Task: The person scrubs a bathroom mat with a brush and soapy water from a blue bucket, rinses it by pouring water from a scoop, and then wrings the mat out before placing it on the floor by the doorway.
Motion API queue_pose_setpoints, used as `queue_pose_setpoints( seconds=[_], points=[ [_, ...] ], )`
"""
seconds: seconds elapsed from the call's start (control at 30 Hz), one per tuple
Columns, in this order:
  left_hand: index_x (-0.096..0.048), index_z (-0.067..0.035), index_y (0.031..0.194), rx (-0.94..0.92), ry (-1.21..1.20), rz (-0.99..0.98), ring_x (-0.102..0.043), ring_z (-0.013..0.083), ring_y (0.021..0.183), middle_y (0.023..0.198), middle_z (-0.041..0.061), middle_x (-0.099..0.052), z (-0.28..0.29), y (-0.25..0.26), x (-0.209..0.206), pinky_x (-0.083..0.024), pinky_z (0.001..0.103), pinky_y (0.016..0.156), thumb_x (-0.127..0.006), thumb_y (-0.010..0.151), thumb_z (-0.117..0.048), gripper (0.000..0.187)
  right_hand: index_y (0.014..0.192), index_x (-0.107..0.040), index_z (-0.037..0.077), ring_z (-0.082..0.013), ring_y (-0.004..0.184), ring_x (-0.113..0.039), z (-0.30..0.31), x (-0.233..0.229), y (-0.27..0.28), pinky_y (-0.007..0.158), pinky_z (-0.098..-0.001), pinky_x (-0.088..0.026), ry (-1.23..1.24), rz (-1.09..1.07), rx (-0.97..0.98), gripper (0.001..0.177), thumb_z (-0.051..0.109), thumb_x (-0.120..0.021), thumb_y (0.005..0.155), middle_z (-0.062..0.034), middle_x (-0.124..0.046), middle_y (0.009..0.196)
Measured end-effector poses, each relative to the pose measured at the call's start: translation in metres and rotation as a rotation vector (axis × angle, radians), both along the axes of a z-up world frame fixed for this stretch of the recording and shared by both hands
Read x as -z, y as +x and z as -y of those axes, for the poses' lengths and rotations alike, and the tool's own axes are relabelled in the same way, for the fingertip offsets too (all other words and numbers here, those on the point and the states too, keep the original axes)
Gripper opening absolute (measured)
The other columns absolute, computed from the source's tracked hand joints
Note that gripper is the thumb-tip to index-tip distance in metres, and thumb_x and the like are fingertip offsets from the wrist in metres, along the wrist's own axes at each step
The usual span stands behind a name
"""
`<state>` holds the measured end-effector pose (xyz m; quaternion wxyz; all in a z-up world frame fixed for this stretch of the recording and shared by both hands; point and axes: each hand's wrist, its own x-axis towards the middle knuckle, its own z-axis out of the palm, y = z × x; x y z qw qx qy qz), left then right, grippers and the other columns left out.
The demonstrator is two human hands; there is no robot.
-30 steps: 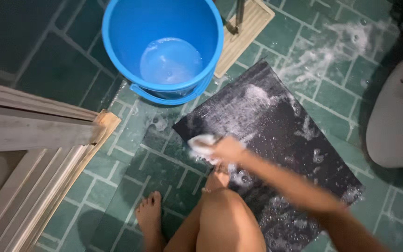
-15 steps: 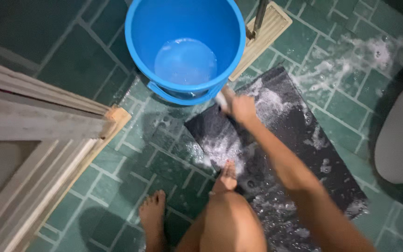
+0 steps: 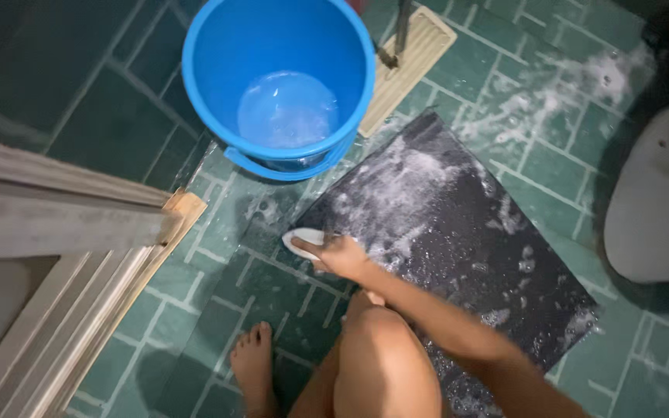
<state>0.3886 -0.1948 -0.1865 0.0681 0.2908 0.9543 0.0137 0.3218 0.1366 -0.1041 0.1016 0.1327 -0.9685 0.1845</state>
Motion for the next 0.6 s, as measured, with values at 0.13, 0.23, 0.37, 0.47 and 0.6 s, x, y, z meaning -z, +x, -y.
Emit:
queue_pose_setpoints(
  seconds=[0.13, 0.23, 0.37, 0.47, 0.6],
  points=[
    [-0.066, -0.008, 0.114, 0.408, 0.242, 0.124, -0.069, 0.0254, 0.096, 0.109, 0.007, -0.071, -0.13, -0.012, 0.007, -0.049, 0.04, 0.098, -0.054, 0.095, -0.016, 0.024, 0.123, -0.064, 0.02, -0.0281, 0.058, -0.066, -0.071, -0.013, 0.013, 0.054, -0.0423, -0.053, 0.14, 0.465, 0.158, 0.048, 0.055, -0.072, 0.091, -0.0145, -0.067, 0.07],
    [-0.067, -0.004, 0.113, 0.682, 0.316, 0.129, -0.069, 0.0261, 0.097, 0.107, 0.011, -0.07, -0.249, -0.055, 0.01, -0.047, 0.039, 0.109, -0.054, 0.095, -0.013, 0.024, 0.154, -0.044, 0.013, -0.0392, 0.062, -0.07, -0.149, -0.02, 0.014, 0.059, -0.0508, -0.056, 0.218, 0.321, 0.788, 0.095, 0.052, -0.081, 0.075, -0.022, -0.07, 0.071],
    [-0.063, 0.005, 0.128, 0.847, 0.102, -0.468, -0.064, 0.0299, 0.118, 0.125, 0.02, -0.069, -0.365, -0.14, 0.021, -0.04, 0.041, 0.111, -0.055, 0.092, -0.01, 0.039, 0.158, -0.034, 0.016, -0.0429, 0.075, -0.071, -0.237, -0.007, -0.014, 0.067, -0.0551, -0.056, 0.004, 0.295, 1.198, 0.081, 0.039, -0.072, 0.091, -0.0235, -0.072, 0.083],
    [-0.056, 0.011, 0.129, 0.705, 0.576, 0.209, -0.05, 0.0379, 0.13, 0.133, 0.027, -0.058, -0.421, -0.168, 0.05, -0.033, 0.043, 0.112, -0.064, 0.072, -0.029, 0.07, 0.158, -0.031, 0.012, -0.0406, 0.077, -0.072, -0.261, 0.025, -0.03, 0.068, -0.0531, -0.056, 0.097, 0.315, 1.169, 0.086, 0.038, -0.073, 0.087, -0.024, -0.072, 0.086],
    [-0.055, 0.005, 0.143, 0.681, 0.482, 0.007, -0.04, 0.0335, 0.151, 0.153, 0.024, -0.051, -0.419, -0.159, 0.078, -0.028, 0.043, 0.129, -0.057, 0.094, -0.018, 0.054, 0.15, -0.044, 0.014, -0.0395, 0.082, -0.072, -0.269, 0.043, 0.096, 0.073, -0.0529, -0.055, 0.023, 0.403, 1.327, 0.087, 0.052, -0.077, 0.079, -0.0216, -0.073, 0.092]
  ],
)
